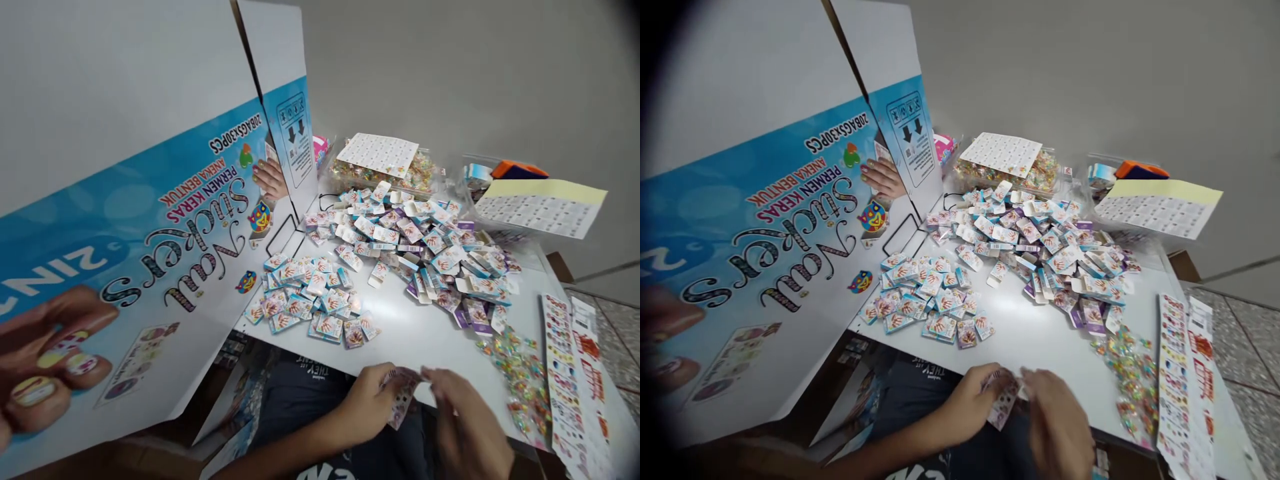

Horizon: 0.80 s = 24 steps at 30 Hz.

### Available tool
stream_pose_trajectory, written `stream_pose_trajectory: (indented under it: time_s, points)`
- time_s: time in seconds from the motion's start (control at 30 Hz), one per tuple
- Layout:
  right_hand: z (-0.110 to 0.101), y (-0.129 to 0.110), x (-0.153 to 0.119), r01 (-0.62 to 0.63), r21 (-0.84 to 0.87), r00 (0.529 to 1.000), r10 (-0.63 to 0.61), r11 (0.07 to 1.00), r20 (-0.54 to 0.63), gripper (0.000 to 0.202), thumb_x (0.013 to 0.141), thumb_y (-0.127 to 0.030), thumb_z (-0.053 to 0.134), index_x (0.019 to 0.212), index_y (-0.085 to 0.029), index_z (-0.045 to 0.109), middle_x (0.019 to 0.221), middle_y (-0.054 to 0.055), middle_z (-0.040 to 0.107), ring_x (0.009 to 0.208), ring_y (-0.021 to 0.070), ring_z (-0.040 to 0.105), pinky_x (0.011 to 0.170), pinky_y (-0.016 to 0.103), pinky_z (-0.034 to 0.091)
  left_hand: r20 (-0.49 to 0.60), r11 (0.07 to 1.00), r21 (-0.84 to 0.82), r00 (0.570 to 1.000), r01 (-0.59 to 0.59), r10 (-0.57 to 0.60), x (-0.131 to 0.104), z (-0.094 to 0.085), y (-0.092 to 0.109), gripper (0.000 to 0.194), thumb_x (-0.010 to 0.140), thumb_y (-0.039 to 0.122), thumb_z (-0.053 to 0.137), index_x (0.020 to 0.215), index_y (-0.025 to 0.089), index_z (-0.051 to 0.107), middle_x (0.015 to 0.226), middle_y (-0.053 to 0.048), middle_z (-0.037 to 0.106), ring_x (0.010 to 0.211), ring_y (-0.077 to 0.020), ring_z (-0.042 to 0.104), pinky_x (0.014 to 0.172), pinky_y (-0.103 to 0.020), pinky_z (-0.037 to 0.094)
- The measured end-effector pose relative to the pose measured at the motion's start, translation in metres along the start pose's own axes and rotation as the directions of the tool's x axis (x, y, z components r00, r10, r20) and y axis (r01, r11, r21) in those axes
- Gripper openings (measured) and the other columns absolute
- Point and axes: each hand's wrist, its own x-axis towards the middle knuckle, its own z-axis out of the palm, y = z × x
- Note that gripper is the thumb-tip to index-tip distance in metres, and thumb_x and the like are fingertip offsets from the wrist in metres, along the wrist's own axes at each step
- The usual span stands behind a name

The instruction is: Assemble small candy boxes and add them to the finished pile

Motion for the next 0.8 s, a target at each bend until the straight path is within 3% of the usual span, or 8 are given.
stream_pose_trajectory:
  time_s: [0.13, 0.23, 0.37, 0.43, 0.5, 0.63, 0.7, 0.8]
  points:
    - [0.019, -0.009, -0.010, 0.348, -0.002, 0.928, -0.344, 0.938, 0.141, 0.030, 0.092, -0.007, 0.051, 0.113, -0.017, 0.071, 0.107, 0.008, 0.079, 0.101, 0.0224, 0.074, 0.094, 0.037, 0.055, 0.199, 0.764, -0.604, 0.971, 0.228, -0.132, 0.005, -0.011, 0.011, 0.043, 0.066, 0.045, 0.075, 0.094, 0.013, 0.070, 0.080, -0.007, 0.070, 0.075, -0.0193, 0.063, 0.073, -0.028, 0.045]
    - [0.032, -0.019, -0.020, 0.345, 0.000, 0.928, -0.341, 0.939, 0.149, 0.021, 0.093, -0.020, 0.060, 0.110, -0.020, 0.071, 0.112, 0.008, 0.078, 0.108, 0.0251, 0.071, 0.099, 0.042, 0.051, 0.072, 0.746, -0.645, 0.985, 0.165, -0.155, 0.002, -0.014, 0.016, 0.040, 0.068, 0.042, 0.080, 0.093, 0.014, 0.067, 0.079, -0.006, 0.069, 0.075, -0.0173, 0.064, 0.073, -0.027, 0.047]
    - [0.054, -0.036, -0.035, -0.217, 0.182, 0.966, 0.238, 0.959, -0.103, 0.032, 0.092, -0.034, 0.066, 0.121, -0.021, 0.065, 0.118, 0.012, 0.074, 0.105, 0.0281, 0.071, 0.088, 0.041, 0.058, -0.208, 0.888, -0.460, 0.975, -0.027, -0.078, 0.000, -0.005, 0.006, 0.038, 0.076, 0.048, 0.080, 0.083, 0.016, 0.061, 0.073, 0.000, 0.061, 0.068, -0.0129, 0.059, 0.067, -0.023, 0.047]
    - [0.064, -0.040, -0.039, -0.549, 0.399, 0.806, 0.591, 0.735, 0.020, 0.032, 0.094, -0.036, 0.065, 0.121, -0.020, 0.063, 0.111, 0.012, 0.075, 0.092, 0.0255, 0.074, 0.075, 0.035, 0.061, -0.204, 0.934, -0.348, 0.979, -0.086, 0.014, 0.001, -0.002, 0.001, 0.038, 0.082, 0.053, 0.073, 0.089, 0.017, 0.062, 0.078, 0.000, 0.058, 0.068, -0.0128, 0.057, 0.064, -0.023, 0.048]
    - [0.070, -0.039, -0.039, -0.709, 0.542, 0.647, 0.720, 0.451, 0.249, 0.034, 0.094, -0.045, 0.064, 0.118, -0.020, 0.063, 0.095, 0.008, 0.077, 0.068, 0.0210, 0.072, 0.058, 0.030, 0.059, -0.171, 0.970, -0.215, 0.983, -0.110, 0.074, 0.002, 0.000, -0.001, 0.039, 0.089, 0.057, 0.062, 0.089, 0.017, 0.061, 0.085, -0.001, 0.055, 0.064, -0.0116, 0.054, 0.054, -0.022, 0.045]
    - [0.072, -0.029, -0.032, -0.741, 0.650, 0.474, 0.818, 0.171, 0.326, 0.038, 0.084, -0.052, 0.073, 0.103, -0.020, 0.066, 0.083, 0.006, 0.076, 0.062, 0.0200, 0.070, 0.056, 0.029, 0.059, -0.216, 0.956, 0.203, 0.943, -0.211, 0.253, 0.006, 0.001, -0.002, 0.032, 0.098, 0.048, 0.051, 0.084, 0.019, 0.056, 0.103, -0.006, 0.055, 0.084, -0.0172, 0.059, 0.068, -0.029, 0.052]
    - [0.070, -0.028, -0.031, -0.704, 0.695, 0.472, 0.828, 0.148, 0.302, 0.039, 0.083, -0.052, 0.074, 0.107, -0.022, 0.067, 0.100, 0.009, 0.077, 0.087, 0.0253, 0.075, 0.074, 0.034, 0.062, -0.256, 0.898, 0.368, 0.902, -0.241, 0.347, 0.010, 0.000, -0.002, 0.021, 0.097, 0.041, 0.053, 0.097, 0.020, 0.055, 0.106, -0.007, 0.057, 0.099, -0.0207, 0.058, 0.089, -0.035, 0.050]
    - [0.066, -0.031, -0.033, -0.631, 0.752, 0.564, 0.778, 0.190, 0.277, 0.049, 0.089, -0.055, 0.067, 0.128, -0.025, 0.062, 0.130, 0.012, 0.070, 0.115, 0.0286, 0.070, 0.092, 0.039, 0.060, -0.268, 0.878, 0.455, 0.917, -0.150, 0.296, 0.017, 0.000, -0.003, 0.024, 0.098, 0.044, 0.051, 0.099, 0.020, 0.053, 0.092, -0.004, 0.060, 0.087, -0.0198, 0.058, 0.083, -0.034, 0.047]
